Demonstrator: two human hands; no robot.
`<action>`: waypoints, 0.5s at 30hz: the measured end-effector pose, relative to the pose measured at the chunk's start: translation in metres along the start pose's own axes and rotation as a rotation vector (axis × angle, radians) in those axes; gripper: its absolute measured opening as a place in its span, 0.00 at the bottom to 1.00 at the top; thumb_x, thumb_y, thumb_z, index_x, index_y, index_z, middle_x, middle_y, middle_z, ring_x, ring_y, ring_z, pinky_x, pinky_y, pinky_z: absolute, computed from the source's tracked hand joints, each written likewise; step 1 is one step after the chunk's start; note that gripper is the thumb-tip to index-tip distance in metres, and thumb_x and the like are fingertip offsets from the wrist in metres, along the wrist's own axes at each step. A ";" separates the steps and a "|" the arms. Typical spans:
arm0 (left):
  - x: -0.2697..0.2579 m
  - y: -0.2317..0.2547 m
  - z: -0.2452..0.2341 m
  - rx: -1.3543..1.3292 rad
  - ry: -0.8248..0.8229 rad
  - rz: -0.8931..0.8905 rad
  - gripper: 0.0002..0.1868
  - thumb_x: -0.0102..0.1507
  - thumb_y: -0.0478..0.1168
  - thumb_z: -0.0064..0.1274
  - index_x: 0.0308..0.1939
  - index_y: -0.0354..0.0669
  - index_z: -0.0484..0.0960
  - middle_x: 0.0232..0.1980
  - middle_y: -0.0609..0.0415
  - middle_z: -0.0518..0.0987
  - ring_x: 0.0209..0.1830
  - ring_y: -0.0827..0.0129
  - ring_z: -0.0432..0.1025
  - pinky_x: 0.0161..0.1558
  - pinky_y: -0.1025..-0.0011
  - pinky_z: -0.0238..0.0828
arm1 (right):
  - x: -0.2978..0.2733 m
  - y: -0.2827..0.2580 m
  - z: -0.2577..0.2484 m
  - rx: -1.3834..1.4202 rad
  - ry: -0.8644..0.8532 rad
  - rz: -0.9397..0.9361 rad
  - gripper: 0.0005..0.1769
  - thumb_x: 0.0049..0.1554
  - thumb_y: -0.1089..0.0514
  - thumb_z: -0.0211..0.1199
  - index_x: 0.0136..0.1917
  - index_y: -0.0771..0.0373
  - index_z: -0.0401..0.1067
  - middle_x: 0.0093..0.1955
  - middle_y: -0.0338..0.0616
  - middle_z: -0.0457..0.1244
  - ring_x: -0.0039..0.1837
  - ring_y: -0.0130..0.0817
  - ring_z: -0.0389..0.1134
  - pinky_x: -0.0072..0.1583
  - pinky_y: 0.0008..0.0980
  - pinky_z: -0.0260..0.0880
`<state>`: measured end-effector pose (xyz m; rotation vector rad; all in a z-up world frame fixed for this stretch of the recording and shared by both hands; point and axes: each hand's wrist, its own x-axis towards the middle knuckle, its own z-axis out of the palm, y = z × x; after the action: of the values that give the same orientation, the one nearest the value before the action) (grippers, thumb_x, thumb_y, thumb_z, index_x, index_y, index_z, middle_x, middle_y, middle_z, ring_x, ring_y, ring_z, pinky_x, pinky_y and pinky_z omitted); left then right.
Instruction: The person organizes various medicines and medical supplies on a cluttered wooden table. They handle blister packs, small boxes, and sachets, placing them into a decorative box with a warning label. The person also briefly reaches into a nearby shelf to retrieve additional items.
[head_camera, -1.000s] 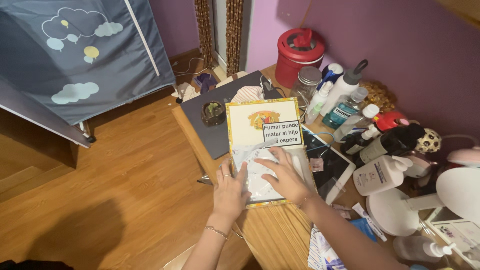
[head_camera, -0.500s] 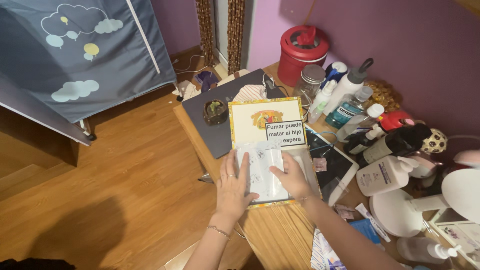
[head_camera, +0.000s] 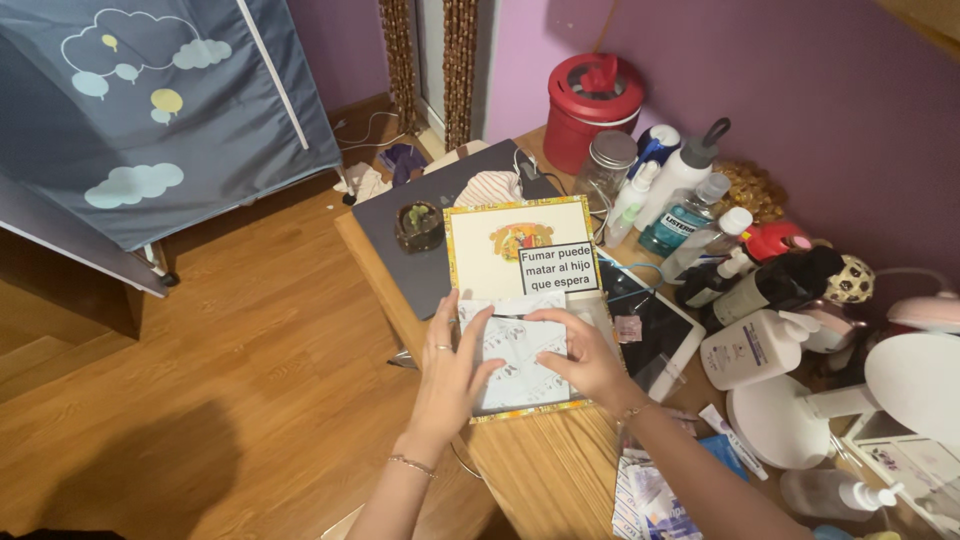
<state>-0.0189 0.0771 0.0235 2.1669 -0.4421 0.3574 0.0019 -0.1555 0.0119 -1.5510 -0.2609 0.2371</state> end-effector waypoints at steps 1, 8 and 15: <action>0.003 0.000 -0.003 -0.005 0.022 0.027 0.31 0.59 0.42 0.63 0.67 0.49 0.72 0.78 0.43 0.54 0.77 0.42 0.50 0.71 0.52 0.52 | -0.001 -0.002 0.000 0.014 -0.016 -0.006 0.27 0.55 0.72 0.61 0.68 0.66 0.65 0.59 0.42 0.67 0.58 0.25 0.70 0.57 0.27 0.74; 0.019 -0.006 -0.002 0.197 0.107 0.094 0.14 0.61 0.37 0.57 0.52 0.50 0.80 0.58 0.54 0.76 0.61 0.57 0.67 0.59 0.58 0.62 | 0.014 -0.009 0.012 -0.244 0.226 0.036 0.15 0.56 0.65 0.66 0.57 0.64 0.76 0.53 0.41 0.70 0.53 0.25 0.71 0.52 0.26 0.74; 0.023 -0.021 0.011 0.399 0.023 0.189 0.24 0.57 0.31 0.51 0.58 0.44 0.80 0.51 0.54 0.77 0.55 0.60 0.69 0.57 0.60 0.62 | 0.026 -0.002 0.014 -0.650 0.324 -0.004 0.15 0.50 0.62 0.72 0.53 0.62 0.78 0.41 0.43 0.70 0.40 0.30 0.64 0.44 0.30 0.67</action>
<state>0.0122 0.0758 0.0119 2.5087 -0.6064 0.6184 0.0226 -0.1337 0.0139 -2.1984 -0.0834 -0.1221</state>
